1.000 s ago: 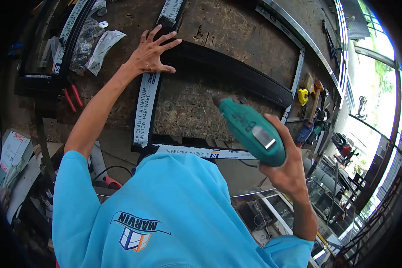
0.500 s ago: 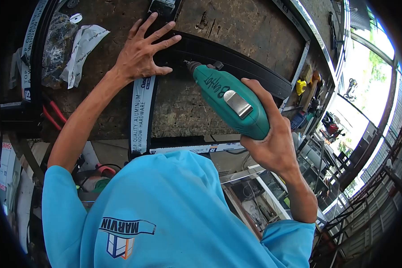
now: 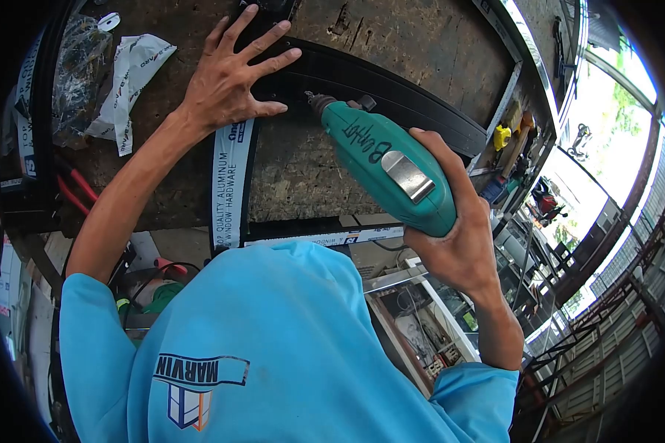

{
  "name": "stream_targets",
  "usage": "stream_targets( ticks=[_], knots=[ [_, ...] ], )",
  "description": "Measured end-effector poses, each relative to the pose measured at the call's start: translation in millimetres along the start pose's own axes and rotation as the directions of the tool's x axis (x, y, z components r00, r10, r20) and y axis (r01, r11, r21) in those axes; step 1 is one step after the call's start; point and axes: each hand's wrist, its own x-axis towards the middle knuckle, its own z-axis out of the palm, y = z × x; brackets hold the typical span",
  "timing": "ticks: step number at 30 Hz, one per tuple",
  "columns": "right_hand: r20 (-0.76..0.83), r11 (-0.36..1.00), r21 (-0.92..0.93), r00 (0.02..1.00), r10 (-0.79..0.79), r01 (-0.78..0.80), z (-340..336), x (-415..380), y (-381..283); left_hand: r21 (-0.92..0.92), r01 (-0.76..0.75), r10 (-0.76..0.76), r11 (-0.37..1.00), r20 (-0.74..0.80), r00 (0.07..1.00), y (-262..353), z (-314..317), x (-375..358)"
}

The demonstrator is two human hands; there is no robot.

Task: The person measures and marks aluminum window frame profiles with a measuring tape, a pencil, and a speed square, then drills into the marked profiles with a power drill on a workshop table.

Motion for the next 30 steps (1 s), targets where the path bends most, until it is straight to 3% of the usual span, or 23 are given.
stream_targets(
  ticks=[5,30],
  knots=[
    [0.012,0.997,0.067,0.999,0.036,-0.037,-1,1,1,0.026,-0.010,0.011,1.000,-0.009,1.000,0,1,0],
    [0.011,0.999,0.021,0.999,0.035,-0.036,7,2,-10,-0.004,-0.018,0.018,1.000,-0.018,1.000,-1,5,-1]
  ],
)
